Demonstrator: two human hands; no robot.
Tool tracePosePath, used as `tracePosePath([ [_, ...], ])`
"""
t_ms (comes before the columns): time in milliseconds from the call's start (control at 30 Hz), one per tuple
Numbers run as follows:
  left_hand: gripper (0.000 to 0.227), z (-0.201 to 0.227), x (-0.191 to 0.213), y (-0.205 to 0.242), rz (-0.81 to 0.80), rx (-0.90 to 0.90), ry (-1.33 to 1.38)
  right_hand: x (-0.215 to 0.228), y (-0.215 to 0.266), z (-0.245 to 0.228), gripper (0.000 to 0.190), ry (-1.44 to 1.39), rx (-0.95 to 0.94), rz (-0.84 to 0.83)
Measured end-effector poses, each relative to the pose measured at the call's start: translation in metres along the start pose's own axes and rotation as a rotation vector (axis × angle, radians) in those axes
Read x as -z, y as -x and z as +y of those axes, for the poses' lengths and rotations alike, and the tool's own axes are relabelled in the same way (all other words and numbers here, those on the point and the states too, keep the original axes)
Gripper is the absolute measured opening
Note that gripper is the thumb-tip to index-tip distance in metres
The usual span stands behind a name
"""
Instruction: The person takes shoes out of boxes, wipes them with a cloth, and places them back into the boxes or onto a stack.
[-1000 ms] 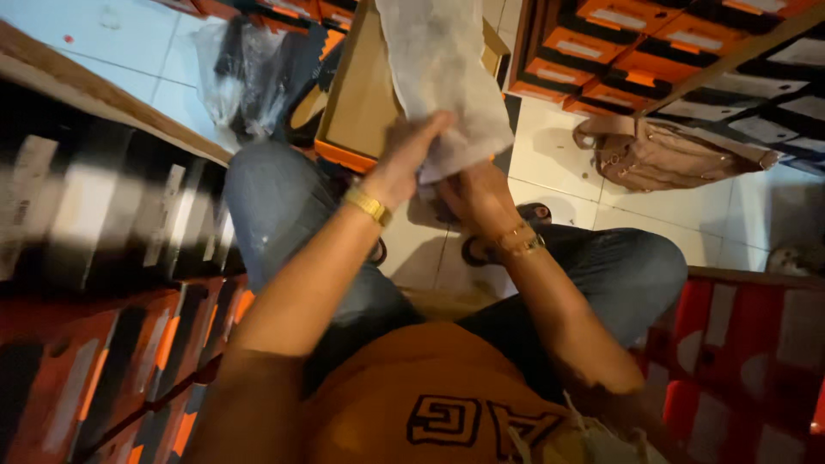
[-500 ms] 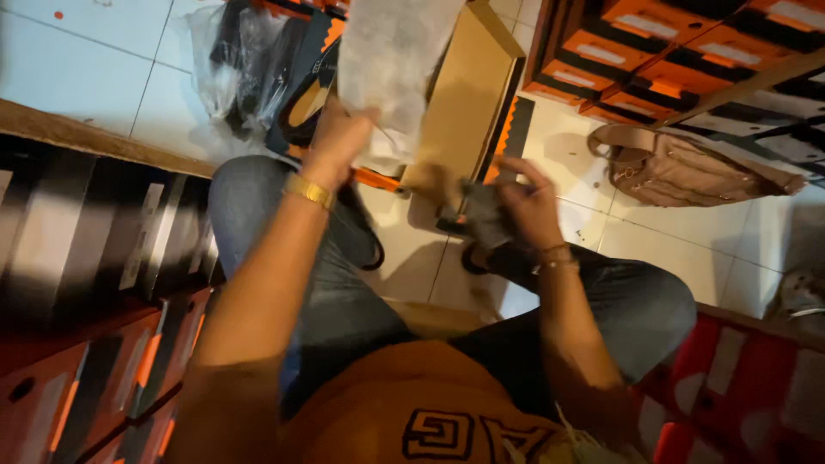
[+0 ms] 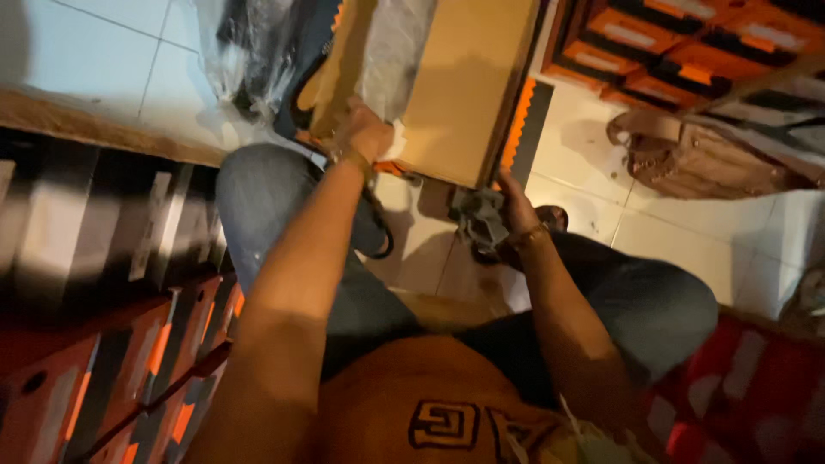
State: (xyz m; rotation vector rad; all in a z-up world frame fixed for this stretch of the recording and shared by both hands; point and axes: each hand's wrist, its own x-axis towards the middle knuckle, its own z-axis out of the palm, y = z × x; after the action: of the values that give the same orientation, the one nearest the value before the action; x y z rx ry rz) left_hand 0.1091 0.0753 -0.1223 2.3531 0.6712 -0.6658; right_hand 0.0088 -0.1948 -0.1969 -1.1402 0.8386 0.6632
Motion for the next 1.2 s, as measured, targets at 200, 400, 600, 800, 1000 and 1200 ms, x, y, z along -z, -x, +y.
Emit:
tracePosePath([
  [200,0.066,0.009,-0.053,0.019,0.619,-0.166,-0.254,0.000,0.034,-0.046,0.069,0.065,0.295,0.137],
  [400,0.078,0.016,-0.060,-0.009,0.123,-0.068,-0.071,0.040,0.030,-0.073,0.054,0.604,0.666,0.255],
  [600,0.058,0.007,-0.049,-0.030,-0.192,-0.159,-0.066,0.047,-0.002,-0.050,0.044,1.096,0.648,0.474],
  [800,0.037,0.002,-0.095,-0.044,0.463,-0.285,-0.513,0.039,-0.009,-0.038,0.056,1.212,0.420,0.512],
  [1000,0.034,0.048,0.039,-0.085,-0.393,-0.234,0.296,0.061,-0.011,-0.045,0.028,1.184,0.485,0.572],
  [1200,0.084,-0.018,0.056,-0.147,0.044,-0.063,-0.386,0.057,-0.014,-0.050,0.035,1.201,0.444,0.525],
])
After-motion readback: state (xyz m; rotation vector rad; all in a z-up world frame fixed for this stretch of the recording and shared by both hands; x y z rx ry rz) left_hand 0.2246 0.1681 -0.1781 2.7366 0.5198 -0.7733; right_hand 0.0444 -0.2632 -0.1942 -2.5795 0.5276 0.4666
